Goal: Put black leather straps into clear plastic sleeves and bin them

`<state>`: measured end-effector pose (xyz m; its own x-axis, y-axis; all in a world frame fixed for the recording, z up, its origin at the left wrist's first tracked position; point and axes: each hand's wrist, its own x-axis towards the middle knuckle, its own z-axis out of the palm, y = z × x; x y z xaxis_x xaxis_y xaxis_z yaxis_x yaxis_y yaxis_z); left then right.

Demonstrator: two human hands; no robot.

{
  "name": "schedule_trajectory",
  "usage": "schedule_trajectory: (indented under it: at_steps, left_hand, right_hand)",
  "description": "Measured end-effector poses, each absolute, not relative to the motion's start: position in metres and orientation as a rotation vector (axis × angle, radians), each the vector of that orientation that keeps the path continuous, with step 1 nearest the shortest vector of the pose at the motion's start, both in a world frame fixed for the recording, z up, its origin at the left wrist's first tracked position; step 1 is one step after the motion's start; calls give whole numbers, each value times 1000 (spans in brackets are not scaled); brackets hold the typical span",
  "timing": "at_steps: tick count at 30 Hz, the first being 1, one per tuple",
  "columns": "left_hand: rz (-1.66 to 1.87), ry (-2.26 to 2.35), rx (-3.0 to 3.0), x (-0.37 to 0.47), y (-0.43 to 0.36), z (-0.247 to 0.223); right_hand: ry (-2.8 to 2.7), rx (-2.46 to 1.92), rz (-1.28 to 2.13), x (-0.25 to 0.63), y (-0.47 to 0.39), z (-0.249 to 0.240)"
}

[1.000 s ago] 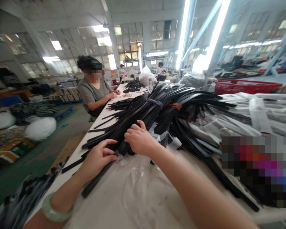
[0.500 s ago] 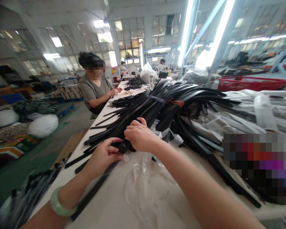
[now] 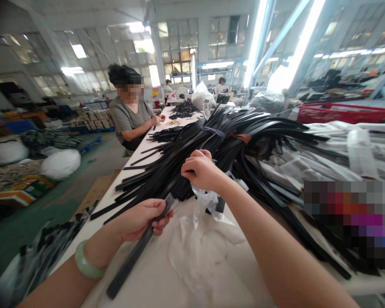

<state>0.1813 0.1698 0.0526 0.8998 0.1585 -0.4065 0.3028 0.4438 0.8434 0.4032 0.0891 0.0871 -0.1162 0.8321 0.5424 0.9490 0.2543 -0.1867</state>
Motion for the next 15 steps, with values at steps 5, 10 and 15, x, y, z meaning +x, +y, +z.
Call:
schedule_trajectory:
  at_steps: [5,10,15]
  left_hand:
    - [28,442,1113,187,166,47]
    - [66,437,1143,185,173,49]
    - [194,544,1229,184,191,46]
  right_hand:
    - [-2036,-1542,-183,376,91,86]
    - [-1966,-1514,-111,363,100,68]
    - [-1736,-1554,-102,369,106,56]
